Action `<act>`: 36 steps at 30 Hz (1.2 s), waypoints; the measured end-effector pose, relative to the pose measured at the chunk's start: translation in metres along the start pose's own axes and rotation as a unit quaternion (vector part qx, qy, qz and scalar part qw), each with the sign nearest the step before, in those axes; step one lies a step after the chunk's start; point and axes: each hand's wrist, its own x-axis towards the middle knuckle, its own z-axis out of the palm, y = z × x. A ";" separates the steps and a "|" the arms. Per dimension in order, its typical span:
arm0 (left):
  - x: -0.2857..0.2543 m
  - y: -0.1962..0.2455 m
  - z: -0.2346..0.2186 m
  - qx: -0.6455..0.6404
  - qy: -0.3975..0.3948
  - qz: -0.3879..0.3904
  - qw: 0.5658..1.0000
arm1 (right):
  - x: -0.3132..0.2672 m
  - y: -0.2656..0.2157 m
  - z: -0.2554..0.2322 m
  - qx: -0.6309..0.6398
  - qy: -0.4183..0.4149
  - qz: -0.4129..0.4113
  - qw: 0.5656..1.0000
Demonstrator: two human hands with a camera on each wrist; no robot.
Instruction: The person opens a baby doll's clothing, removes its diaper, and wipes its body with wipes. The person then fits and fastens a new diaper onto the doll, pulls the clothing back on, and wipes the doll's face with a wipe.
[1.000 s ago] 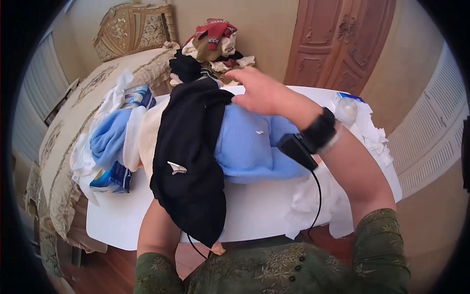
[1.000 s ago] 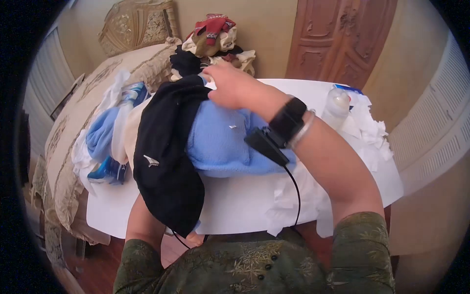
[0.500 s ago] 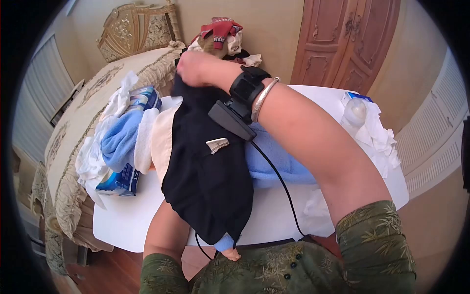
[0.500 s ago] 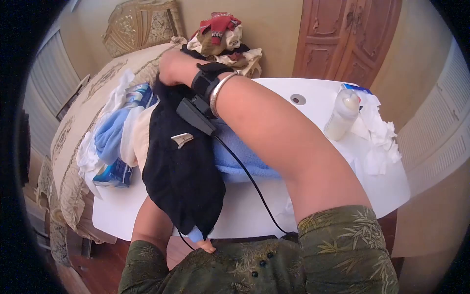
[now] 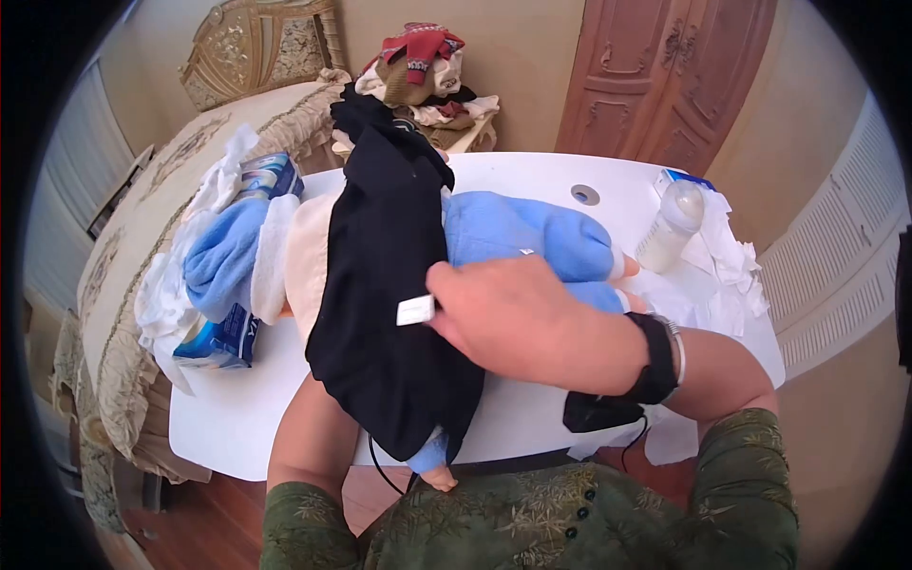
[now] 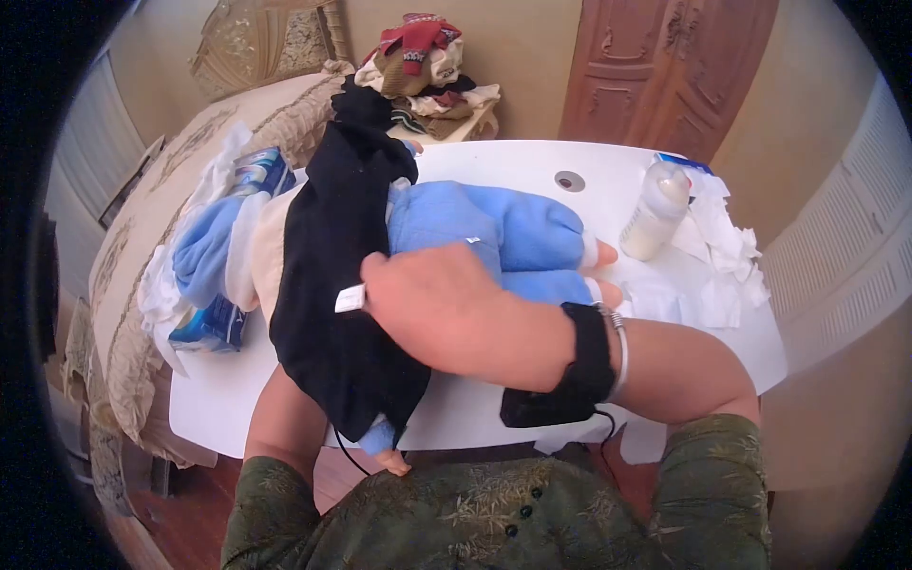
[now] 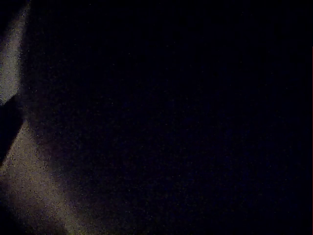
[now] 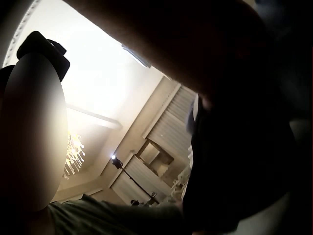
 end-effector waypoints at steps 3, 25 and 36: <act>-0.001 0.006 0.003 0.012 -0.016 0.008 1.000 | 0.006 -0.019 -0.002 0.024 0.087 -0.036 0.995; 0.010 0.017 0.005 0.086 -0.086 0.028 0.992 | 0.018 0.003 0.012 0.074 0.252 -0.192 0.946; 0.020 0.005 0.014 0.089 -0.138 0.043 0.986 | -0.027 0.022 -0.004 0.192 -0.016 -0.306 0.932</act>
